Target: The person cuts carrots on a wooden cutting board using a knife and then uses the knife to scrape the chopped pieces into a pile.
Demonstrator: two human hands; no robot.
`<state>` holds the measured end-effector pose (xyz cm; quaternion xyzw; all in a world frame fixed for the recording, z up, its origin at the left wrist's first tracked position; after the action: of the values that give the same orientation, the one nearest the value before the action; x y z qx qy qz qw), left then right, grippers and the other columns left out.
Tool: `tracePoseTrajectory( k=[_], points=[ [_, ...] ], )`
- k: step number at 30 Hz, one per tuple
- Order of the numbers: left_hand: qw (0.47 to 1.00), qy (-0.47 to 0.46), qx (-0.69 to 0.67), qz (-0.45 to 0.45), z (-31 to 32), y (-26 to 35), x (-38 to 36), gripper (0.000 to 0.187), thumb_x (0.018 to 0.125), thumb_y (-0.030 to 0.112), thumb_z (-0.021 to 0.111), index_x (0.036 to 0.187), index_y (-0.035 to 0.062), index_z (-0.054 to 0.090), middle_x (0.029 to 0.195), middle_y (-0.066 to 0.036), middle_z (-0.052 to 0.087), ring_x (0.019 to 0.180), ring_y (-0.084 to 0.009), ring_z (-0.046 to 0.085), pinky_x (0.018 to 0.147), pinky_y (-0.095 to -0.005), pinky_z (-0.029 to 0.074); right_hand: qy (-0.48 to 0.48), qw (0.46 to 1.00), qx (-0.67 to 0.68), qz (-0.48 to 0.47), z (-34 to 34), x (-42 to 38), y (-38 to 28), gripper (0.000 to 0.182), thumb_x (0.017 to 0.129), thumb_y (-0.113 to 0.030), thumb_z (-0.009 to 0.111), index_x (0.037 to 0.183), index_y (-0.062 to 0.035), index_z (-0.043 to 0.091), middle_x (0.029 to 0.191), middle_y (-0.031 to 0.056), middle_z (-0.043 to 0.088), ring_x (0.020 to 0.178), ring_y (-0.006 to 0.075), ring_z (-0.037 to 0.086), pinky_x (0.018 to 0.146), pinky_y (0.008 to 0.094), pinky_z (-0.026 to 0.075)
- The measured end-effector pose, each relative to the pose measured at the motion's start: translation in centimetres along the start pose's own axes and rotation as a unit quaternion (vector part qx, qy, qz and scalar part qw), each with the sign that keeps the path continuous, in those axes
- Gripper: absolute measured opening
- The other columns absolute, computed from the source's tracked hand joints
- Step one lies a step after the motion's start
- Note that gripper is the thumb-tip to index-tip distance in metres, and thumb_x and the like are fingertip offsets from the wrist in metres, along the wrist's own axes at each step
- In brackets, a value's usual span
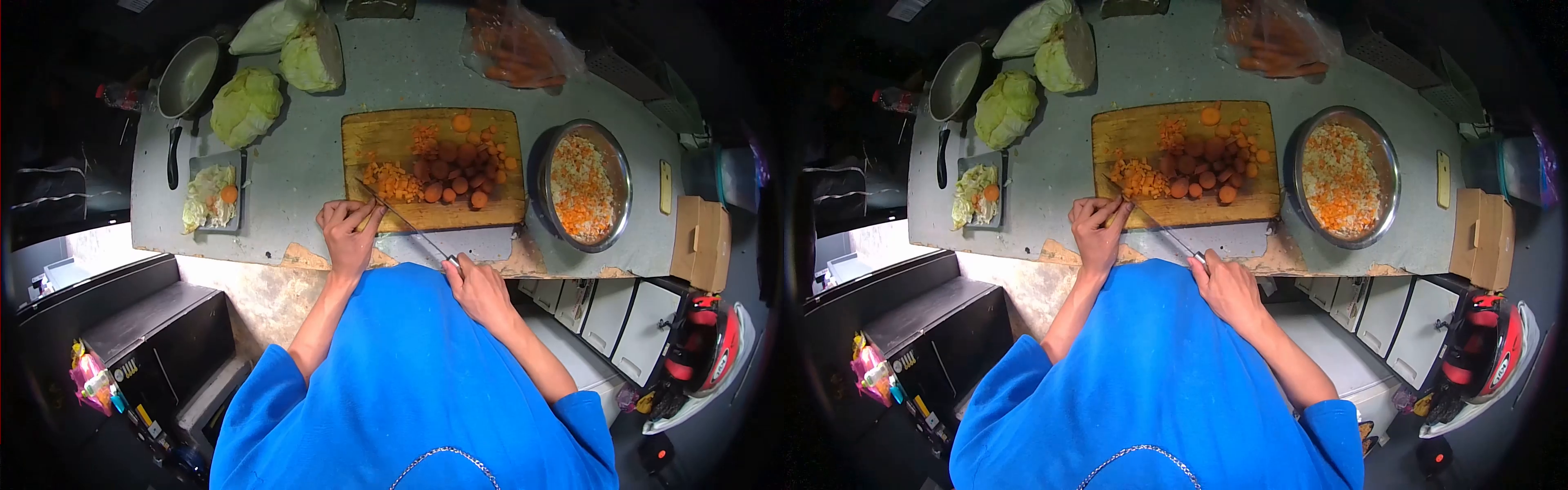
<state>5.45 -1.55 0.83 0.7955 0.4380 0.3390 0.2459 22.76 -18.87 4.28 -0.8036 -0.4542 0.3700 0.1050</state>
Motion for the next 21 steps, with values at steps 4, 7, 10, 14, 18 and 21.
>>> tracePoseTrajectory(
  k=[4,7,10,14,18,21],
  points=[
    [1.0,0.012,0.002,0.005,0.0,0.0,0.1,0.02,0.084,0.016,0.086,0.099,0.0041,0.084,0.086,-0.005,0.071,0.091,-0.0219,0.057,0.088,-0.0361,0.04,0.0,0.999,0.03,-0.012,0.1,0.7,0.6,0.052,0.11,-0.043,0.048,0.093,0.0041,0.063,0.073,0.0279,0.067,0.073,0.0465,0.068,0.074,0.0554,0.053],
    [1.0,0.02,-0.007,-0.011,0.1,-0.1,0.1,0.018,0.085,0.014,0.083,0.101,0.0043,0.084,0.085,-0.004,0.071,0.09,-0.0216,0.058,0.088,-0.0359,0.04,-0.124,0.963,0.237,0.041,0.7,1.2,1.8,0.056,0.113,-0.044,0.045,0.081,0.0017,0.053,0.066,0.0059,0.05,0.063,0.0171,0.047,0.063,0.0402,0.045],
    [0.999,0.031,-0.006,-0.004,0.0,-0.2,0.2,0.018,0.086,0.011,0.081,0.102,0.0045,0.083,0.087,-0.004,0.071,0.089,-0.0217,0.059,0.088,-0.0362,0.04,-0.121,0.966,0.221,0.064,0.4,1.0,2.3,0.058,0.111,-0.046,0.045,0.086,0.0042,0.061,0.072,0.0235,0.063,0.068,0.0335,0.059,0.07,0.0446,0.048],
    [0.999,0.028,0.016,0.017,-0.3,0.3,0.3,0.018,0.086,0.015,0.081,0.101,0.0063,0.083,0.09,-0.004,0.069,0.093,-0.0216,0.059,0.093,-0.0398,0.037,-0.045,0.986,0.161,0.029,-1.4,-0.6,0.5,0.056,0.11,-0.045,0.047,0.087,0.0037,0.063,0.073,0.0272,0.064,0.07,0.0427,0.063,0.071,0.0488,0.049],
    [0.999,0.026,0.025,-0.008,-0.3,-0.2,0.2,0.018,0.086,0.02,0.083,0.098,0.0068,0.083,0.09,-0.004,0.069,0.095,-0.0221,0.059,0.094,-0.0403,0.036,-0.013,0.994,0.11,0.027,-1.4,-1.7,0.1,0.052,0.109,-0.044,0.05,0.09,0.0022,0.065,0.074,0.0302,0.065,0.075,0.0519,0.064,0.072,0.0559,0.05],
    [1.0,0.015,0.017,-0.019,-0.3,-0.5,0.2,0.018,0.086,0.022,0.084,0.097,0.007,0.083,0.089,-0.004,0.069,0.095,-0.0214,0.059,0.094,-0.0397,0.035,-0.006,0.996,0.086,0.028,-1.3,-2.0,-0.3,0.051,0.108,-0.043,0.05,0.091,0.0018,0.066,0.075,0.0311,0.066,0.077,0.053,0.065,0.074,0.0581,0.051]
  ],
)
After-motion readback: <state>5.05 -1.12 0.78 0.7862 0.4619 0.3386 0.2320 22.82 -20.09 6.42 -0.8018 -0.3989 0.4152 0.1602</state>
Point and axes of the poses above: each hand's wrist, its own x-axis towards the middle knuckle, its own z-axis out of the palm, y = z × x, the point moved 5 cm from there along x, towards the middle knuckle
